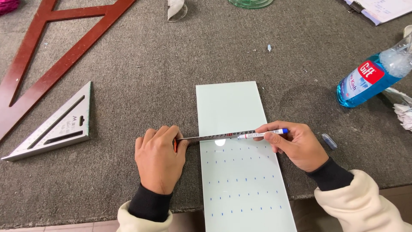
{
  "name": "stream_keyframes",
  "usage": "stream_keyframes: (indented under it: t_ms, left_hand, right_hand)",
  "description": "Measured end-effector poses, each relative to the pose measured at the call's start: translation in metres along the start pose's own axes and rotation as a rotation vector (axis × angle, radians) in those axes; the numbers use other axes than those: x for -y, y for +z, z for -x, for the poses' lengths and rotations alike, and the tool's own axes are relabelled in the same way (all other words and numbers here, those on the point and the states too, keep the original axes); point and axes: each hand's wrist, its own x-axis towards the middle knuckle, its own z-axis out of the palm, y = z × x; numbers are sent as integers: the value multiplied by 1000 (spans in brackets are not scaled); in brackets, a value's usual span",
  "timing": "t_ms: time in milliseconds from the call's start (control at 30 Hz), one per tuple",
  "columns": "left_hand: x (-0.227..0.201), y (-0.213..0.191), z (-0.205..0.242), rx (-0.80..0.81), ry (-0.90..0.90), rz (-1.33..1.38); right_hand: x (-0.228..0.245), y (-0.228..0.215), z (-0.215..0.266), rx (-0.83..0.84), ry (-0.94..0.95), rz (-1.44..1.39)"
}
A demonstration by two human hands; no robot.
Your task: Measuring and marking dimensions on a glass panel using a tape measure and a marker for layout.
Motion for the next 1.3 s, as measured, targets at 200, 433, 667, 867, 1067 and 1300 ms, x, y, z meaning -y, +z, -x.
stream_keyframes:
  t_ms: [200, 433, 667, 867, 1067, 1300]
  left_hand:
    - [-1, -2, 0, 24, -14, 25]
    - [-1, -2, 0, 17, -14, 10]
    - [-1, -2, 0, 11, -3, 13]
    - [0, 1, 0, 17, -13, 16]
    - [1, 3, 0, -2, -7, 25]
    - [1, 4, 0, -7, -4, 28]
  right_hand:
    - [-4, -2, -1, -6, -17, 65]
    - [-3, -2, -1, 4, -9, 35]
    - [-6, -3, -2, -4, -13, -30]
    - [-4, -1, -2, 7, -39, -205]
    - [7, 11, 0, 18, -111, -151]
    - [-5, 14, -2, 25, -100, -125]
